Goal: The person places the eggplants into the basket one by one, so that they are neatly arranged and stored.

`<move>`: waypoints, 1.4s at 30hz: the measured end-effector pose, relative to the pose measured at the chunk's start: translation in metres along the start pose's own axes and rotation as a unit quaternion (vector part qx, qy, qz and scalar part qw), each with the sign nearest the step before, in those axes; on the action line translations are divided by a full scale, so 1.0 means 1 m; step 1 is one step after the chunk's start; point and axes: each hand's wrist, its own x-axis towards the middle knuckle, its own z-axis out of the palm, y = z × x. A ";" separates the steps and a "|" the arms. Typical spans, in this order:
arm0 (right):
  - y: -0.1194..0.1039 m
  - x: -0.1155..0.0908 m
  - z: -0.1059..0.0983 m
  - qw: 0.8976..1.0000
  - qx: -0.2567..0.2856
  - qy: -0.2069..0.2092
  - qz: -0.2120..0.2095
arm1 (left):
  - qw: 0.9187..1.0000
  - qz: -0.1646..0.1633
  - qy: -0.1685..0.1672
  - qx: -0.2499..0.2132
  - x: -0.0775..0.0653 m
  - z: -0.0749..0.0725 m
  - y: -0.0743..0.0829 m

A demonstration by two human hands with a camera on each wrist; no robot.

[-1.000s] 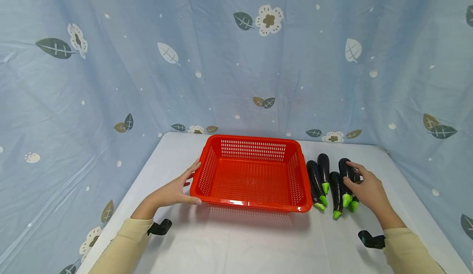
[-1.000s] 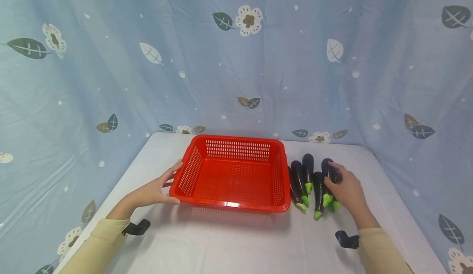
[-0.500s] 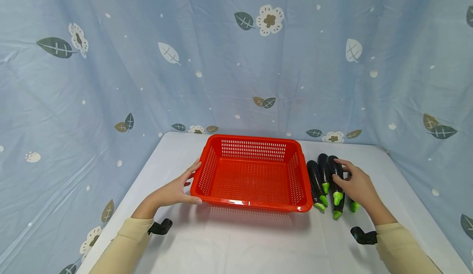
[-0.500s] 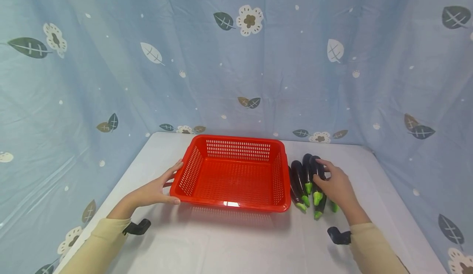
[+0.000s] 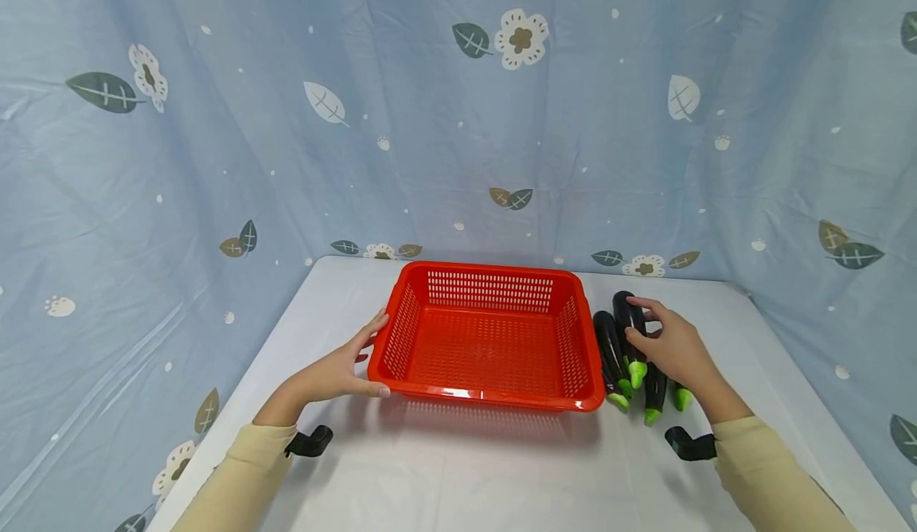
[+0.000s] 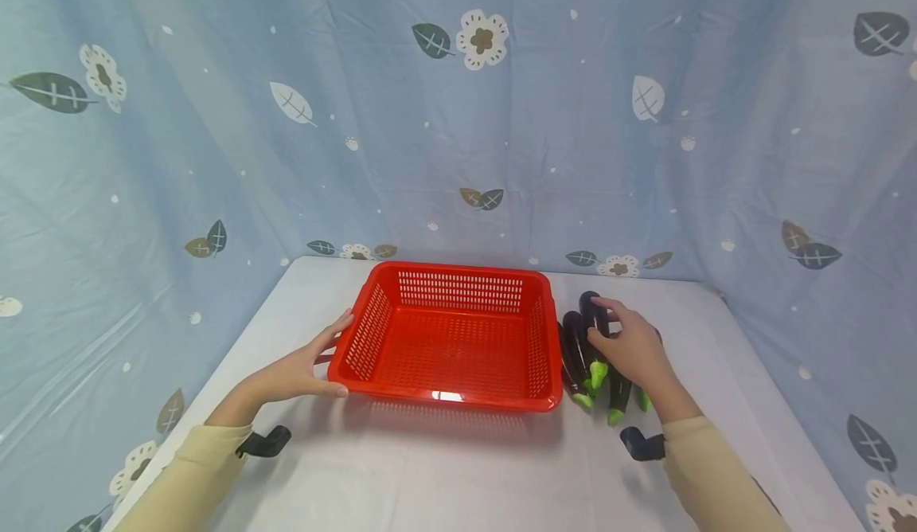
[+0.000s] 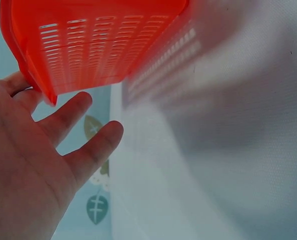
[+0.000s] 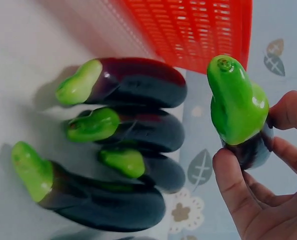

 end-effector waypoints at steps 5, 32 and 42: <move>-0.009 0.004 0.000 1.000 -0.002 -0.004 -0.008 | 1.000 -0.004 0.001 0.000 0.000 0.001 -0.002; -0.059 0.023 0.010 0.997 0.048 -0.046 -0.035 | 1.000 -0.015 0.001 0.004 -0.004 0.001 0.003; -0.082 0.032 0.013 0.995 0.064 -0.064 -0.041 | 1.000 -0.006 0.003 0.001 -0.001 0.001 0.001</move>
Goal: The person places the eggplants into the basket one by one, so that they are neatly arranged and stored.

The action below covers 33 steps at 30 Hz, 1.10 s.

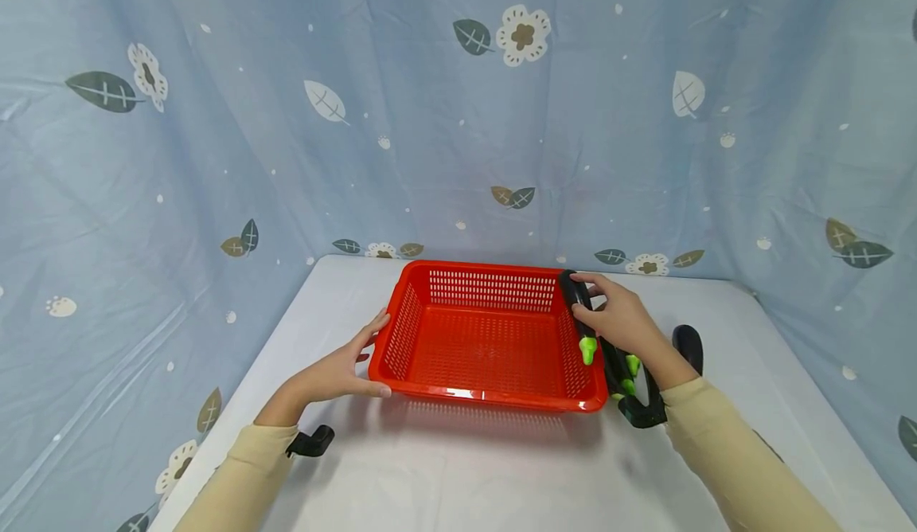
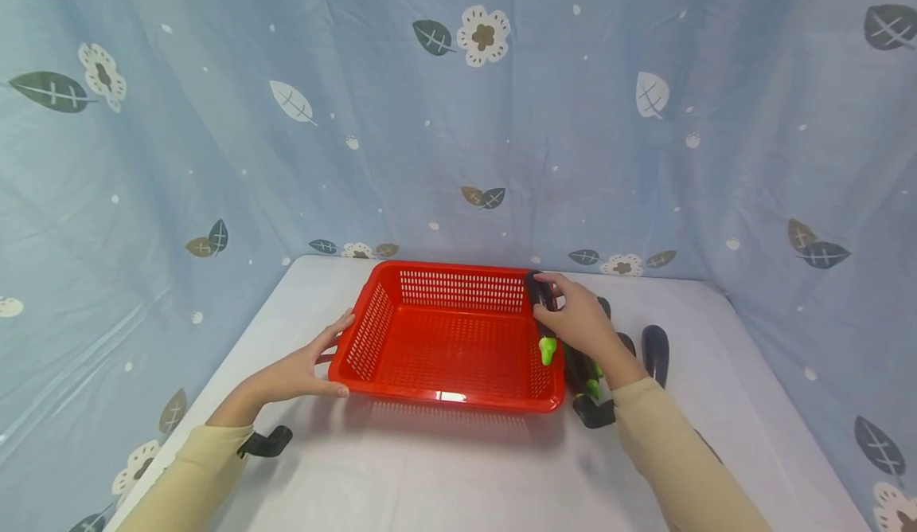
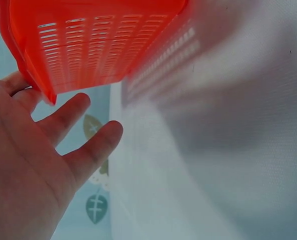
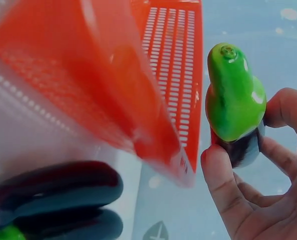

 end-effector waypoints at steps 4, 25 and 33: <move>-0.006 0.005 0.003 1.000 0.001 -0.002 -0.002 | 1.000 -0.002 -0.003 0.000 0.001 0.000 0.000; -0.024 0.031 0.023 1.000 0.009 -0.009 -0.011 | 1.000 0.004 -0.005 -0.001 0.001 -0.001 -0.001; -0.029 0.040 0.033 0.999 0.018 -0.024 -0.024 | 1.000 0.001 -0.008 0.001 0.001 -0.001 0.001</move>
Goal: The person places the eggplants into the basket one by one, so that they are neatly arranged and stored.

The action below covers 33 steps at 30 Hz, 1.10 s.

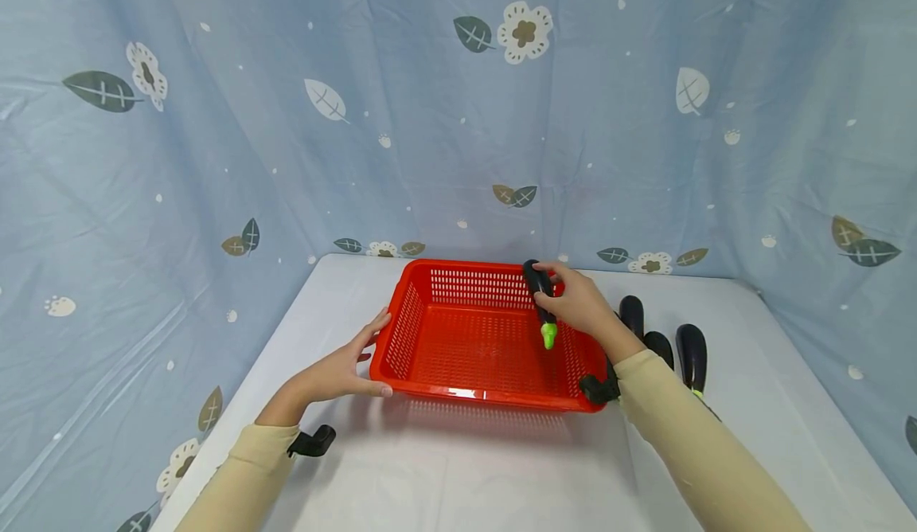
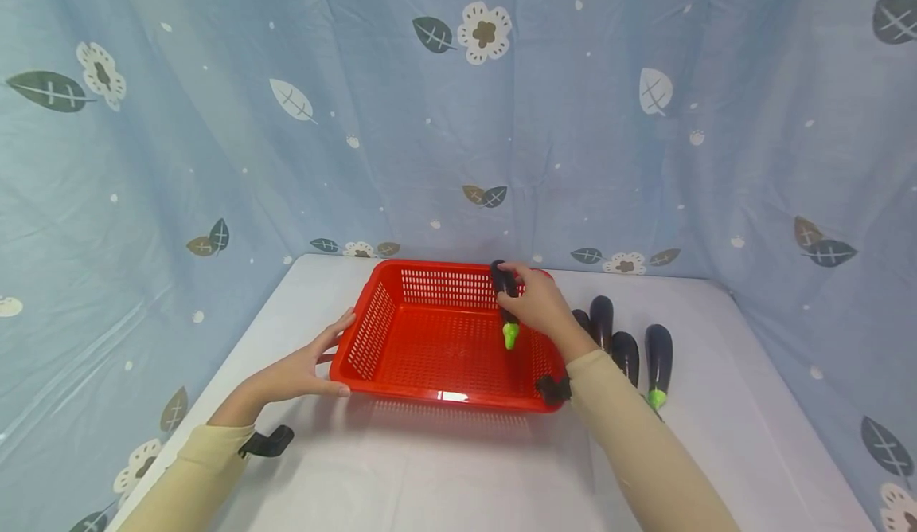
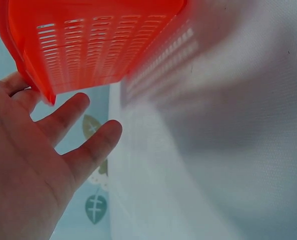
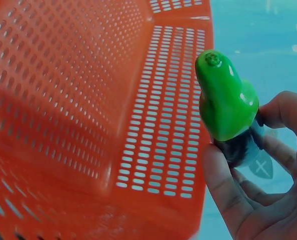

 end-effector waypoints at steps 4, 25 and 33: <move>0.001 0.003 0.006 1.000 0.002 -0.009 -0.007 | 1.000 0.002 -0.003 -0.004 0.000 0.000 0.001; -0.010 0.025 0.036 0.998 0.006 -0.048 -0.028 | 1.000 0.004 -0.001 -0.008 0.000 0.001 -0.002; -0.012 0.033 0.050 0.998 0.004 -0.062 -0.029 | 1.000 0.006 0.001 -0.007 0.000 0.001 -0.004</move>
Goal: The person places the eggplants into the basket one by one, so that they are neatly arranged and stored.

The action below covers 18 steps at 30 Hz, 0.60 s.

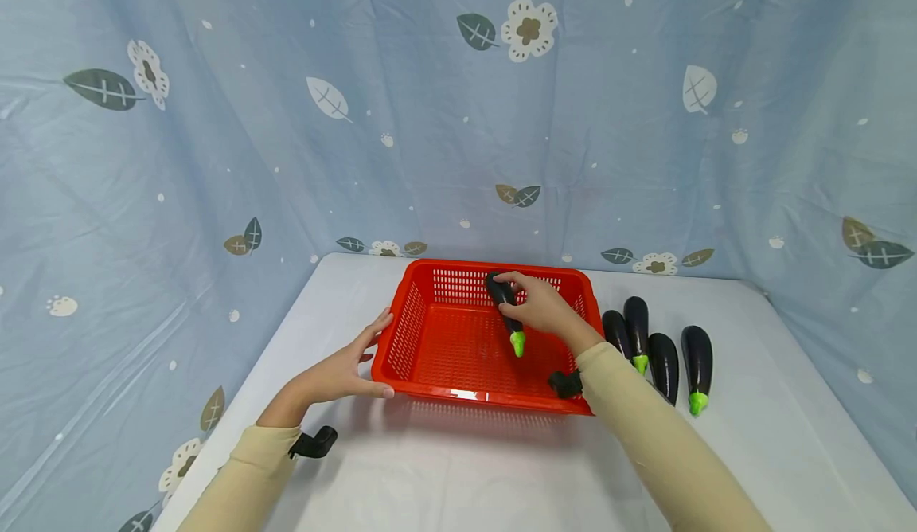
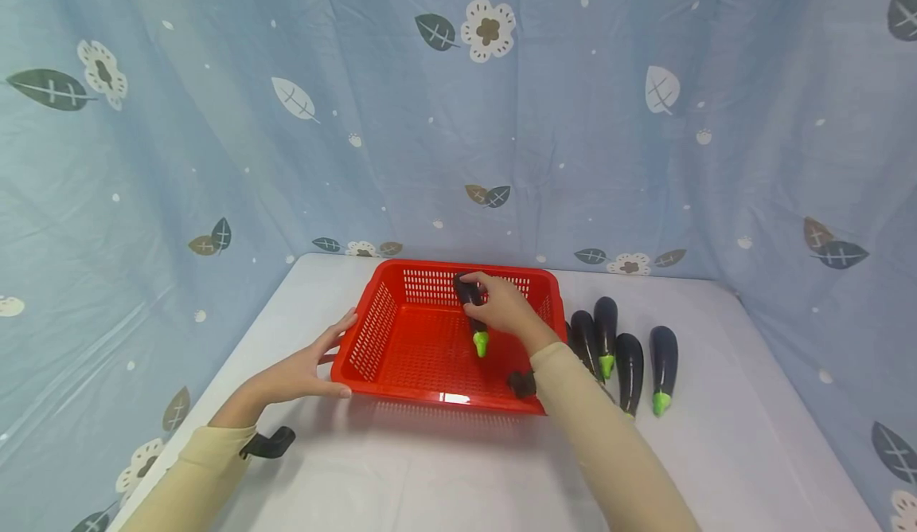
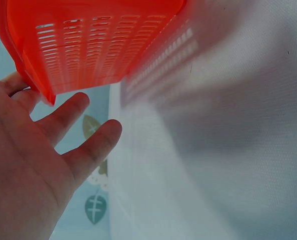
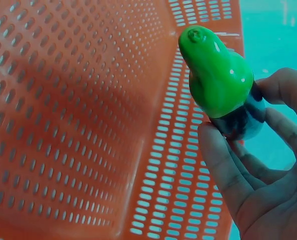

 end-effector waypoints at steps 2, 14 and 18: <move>-0.002 0.002 0.003 1.000 -0.003 -0.004 0.001 | 1.000 0.000 0.000 0.001 0.000 0.000 0.000; -0.011 0.015 0.025 1.000 -0.003 -0.024 0.018 | 1.000 -0.003 0.004 0.004 0.000 0.001 0.000; -0.014 0.020 0.032 0.999 -0.002 -0.033 0.017 | 1.000 -0.005 0.004 0.007 0.000 0.001 0.000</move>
